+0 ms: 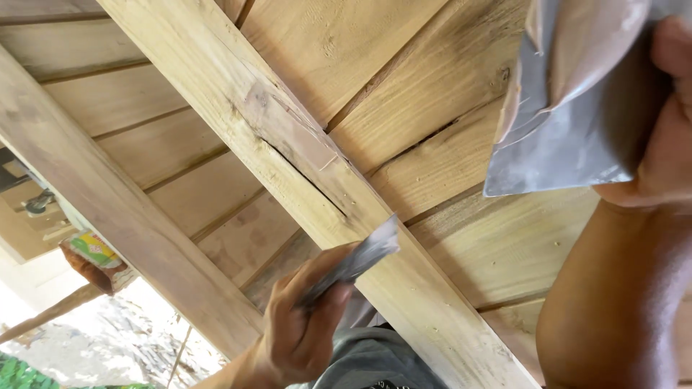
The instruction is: Mixing and applying wood filler to gaps in a wooden beam.
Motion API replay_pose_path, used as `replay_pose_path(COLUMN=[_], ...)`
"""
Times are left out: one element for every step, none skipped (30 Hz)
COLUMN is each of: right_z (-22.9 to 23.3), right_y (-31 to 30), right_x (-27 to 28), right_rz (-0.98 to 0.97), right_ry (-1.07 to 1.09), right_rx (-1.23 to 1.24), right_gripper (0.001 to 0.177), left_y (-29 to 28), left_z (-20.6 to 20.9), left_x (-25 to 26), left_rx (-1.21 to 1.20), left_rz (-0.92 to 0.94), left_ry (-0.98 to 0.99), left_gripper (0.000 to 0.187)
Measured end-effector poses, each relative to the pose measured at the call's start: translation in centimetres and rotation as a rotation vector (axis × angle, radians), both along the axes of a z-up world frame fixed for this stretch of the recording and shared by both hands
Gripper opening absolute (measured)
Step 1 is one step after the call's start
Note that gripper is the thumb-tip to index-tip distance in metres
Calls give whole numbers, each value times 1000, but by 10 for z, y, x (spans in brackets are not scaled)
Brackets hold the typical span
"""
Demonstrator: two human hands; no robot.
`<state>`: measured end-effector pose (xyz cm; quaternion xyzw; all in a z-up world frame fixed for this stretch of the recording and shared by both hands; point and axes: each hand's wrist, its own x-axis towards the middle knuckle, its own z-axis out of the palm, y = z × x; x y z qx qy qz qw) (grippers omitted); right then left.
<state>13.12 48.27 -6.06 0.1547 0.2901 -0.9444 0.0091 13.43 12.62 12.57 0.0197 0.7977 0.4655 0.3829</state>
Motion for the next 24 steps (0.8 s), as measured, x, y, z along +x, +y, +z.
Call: replay_pose_path(right_z=[-11,-25,-42,-60,-36,-12,11,33,51,68,77,84,91,86,80,75,77,80,81,71,62,52,49,46], right_y=[-12,-11,-13,-15,-26,-38,-49,-58,-70,-83,-92,-100,-108,-108,-110,-111,-116,-119,-122,-123,-122,-122,-118,-114], right_x=[8,22,30,38,49,61,73,74,71,69,73,76,82,93,103,114,115,117,117,128,138,148,151,154], right_rz=[10,19,-22,-75,-72,-23,34,43,77,111,102,58,22,21,-17,-55,-60,-81,-107,-119,-142,-164,-168,-183], right_ry=[-10,-8,15,38,34,-122,-265,-267,-359,-445,-445,-516,-591,-597,-537,-476,-482,-507,-526,-527,-481,-433,-433,-404], right_rx=[-22,-15,504,1021,1038,773,499,514,190,-135,-121,-91,-66,-58,-107,-155,-155,-145,-134,-133,-228,-321,-323,-332], right_gripper=[35,35,30,29,29,33,38,38,43,50,50,53,55,55,53,50,50,50,50,50,45,40,40,39], left_y=[-2,-1,-2,-3,-3,-3,-1,2,3,5,5,6,7,6,3,1,-4,-7,-10,-18,-25,-33,-42,-52], left_z=[4,2,0,-2,-10,-18,-25,-32,-38,-45,-52,-60,-66,-68,-68,-69,-68,-67,-68,-68,-66,-65,-65,-66], left_x=[2,2,-1,-5,-10,-13,-13,-8,-5,-4,-3,-1,4,4,5,5,8,11,11,14,18,21,19,16], left_rx=[88,94,232,367,384,422,450,458,430,398,416,408,389,396,376,356,361,358,360,370,349,328,329,280], left_rz=[42,52,-16,-92,-86,-195,-295,-278,-361,-444,-440,-473,-502,-494,-509,-523,-525,-523,-525,-532,-524,-515,-519,-513], left_ry=[110,112,347,581,576,742,911,911,1035,1159,1163,1188,1207,1204,1200,1195,1189,1183,1181,1180,1132,1085,1083,1029], left_gripper=[40,40,38,37,37,37,37,37,35,36,36,40,44,44,46,48,48,47,47,47,46,45,45,45])
